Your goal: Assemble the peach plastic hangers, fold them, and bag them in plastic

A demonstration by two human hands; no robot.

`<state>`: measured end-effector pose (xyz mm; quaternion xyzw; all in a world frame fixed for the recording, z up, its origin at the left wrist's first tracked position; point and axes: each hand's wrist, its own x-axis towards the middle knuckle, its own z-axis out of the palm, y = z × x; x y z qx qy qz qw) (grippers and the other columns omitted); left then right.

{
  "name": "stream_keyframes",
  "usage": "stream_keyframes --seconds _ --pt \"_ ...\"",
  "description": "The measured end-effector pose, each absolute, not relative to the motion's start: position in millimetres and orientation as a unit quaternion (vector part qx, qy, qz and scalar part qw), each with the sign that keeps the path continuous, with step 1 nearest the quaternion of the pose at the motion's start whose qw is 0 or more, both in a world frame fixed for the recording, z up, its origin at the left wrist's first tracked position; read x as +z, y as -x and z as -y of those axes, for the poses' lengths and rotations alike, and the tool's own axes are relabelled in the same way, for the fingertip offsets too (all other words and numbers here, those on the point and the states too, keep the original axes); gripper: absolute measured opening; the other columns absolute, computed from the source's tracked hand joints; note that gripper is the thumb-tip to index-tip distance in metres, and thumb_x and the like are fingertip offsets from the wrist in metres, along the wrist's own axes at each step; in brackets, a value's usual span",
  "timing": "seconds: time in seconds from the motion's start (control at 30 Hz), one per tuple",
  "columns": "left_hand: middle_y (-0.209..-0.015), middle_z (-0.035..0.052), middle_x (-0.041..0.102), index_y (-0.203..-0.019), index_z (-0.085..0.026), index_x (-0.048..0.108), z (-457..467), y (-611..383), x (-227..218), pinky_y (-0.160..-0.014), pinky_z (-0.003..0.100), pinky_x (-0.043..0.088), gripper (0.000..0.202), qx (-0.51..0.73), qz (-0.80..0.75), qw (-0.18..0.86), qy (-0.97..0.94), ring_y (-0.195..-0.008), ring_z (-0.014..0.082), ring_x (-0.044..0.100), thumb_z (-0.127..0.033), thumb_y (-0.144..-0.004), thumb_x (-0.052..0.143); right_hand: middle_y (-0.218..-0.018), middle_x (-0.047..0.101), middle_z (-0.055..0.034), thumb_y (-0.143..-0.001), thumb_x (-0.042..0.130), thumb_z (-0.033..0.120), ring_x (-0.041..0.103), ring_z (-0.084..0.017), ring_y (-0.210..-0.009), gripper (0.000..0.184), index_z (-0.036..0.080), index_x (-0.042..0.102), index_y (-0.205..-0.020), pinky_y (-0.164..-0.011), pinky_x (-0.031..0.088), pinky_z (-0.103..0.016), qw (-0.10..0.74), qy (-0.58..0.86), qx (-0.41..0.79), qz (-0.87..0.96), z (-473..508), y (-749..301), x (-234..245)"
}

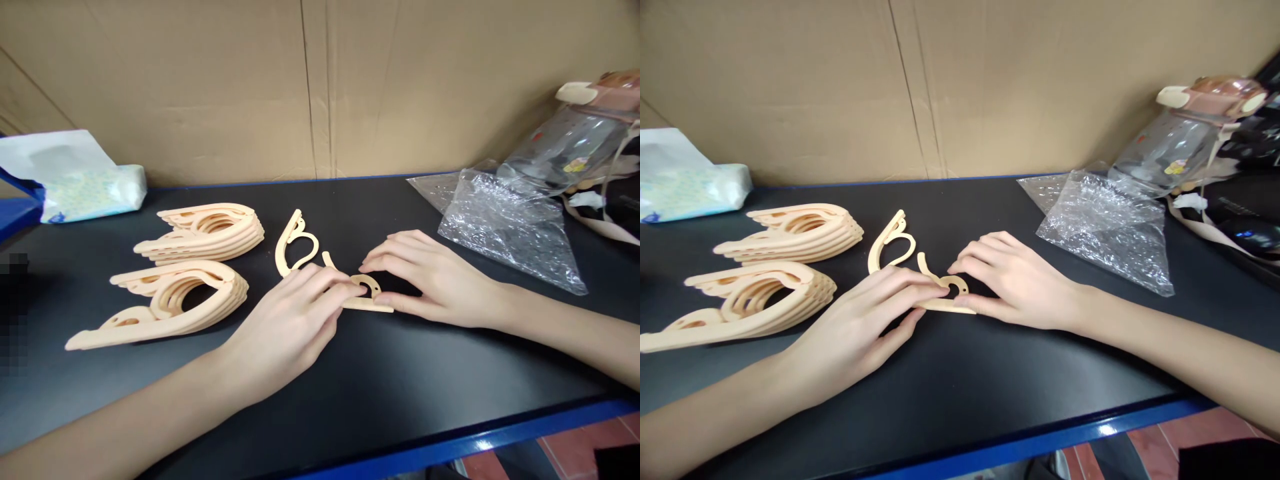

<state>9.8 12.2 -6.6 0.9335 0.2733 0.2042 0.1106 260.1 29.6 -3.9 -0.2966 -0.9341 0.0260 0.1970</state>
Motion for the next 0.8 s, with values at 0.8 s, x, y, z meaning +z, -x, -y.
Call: stream_keyframes --seconds 0.8 --pt "-0.138 0.0073 0.05 -0.134 -0.019 0.043 -23 -3 -9 -0.116 0.05 0.033 0.066 0.244 -0.413 0.162 -0.862 -0.133 0.0206 0.042 0.005 -0.074 0.031 -0.108 0.067 -0.0086 -0.092 0.048 0.012 0.061 -0.024 -0.095 0.022 0.02 0.057 -0.111 -0.081 0.046 -0.039 0.225 0.42 -0.038 0.878 -40 -265 -10"
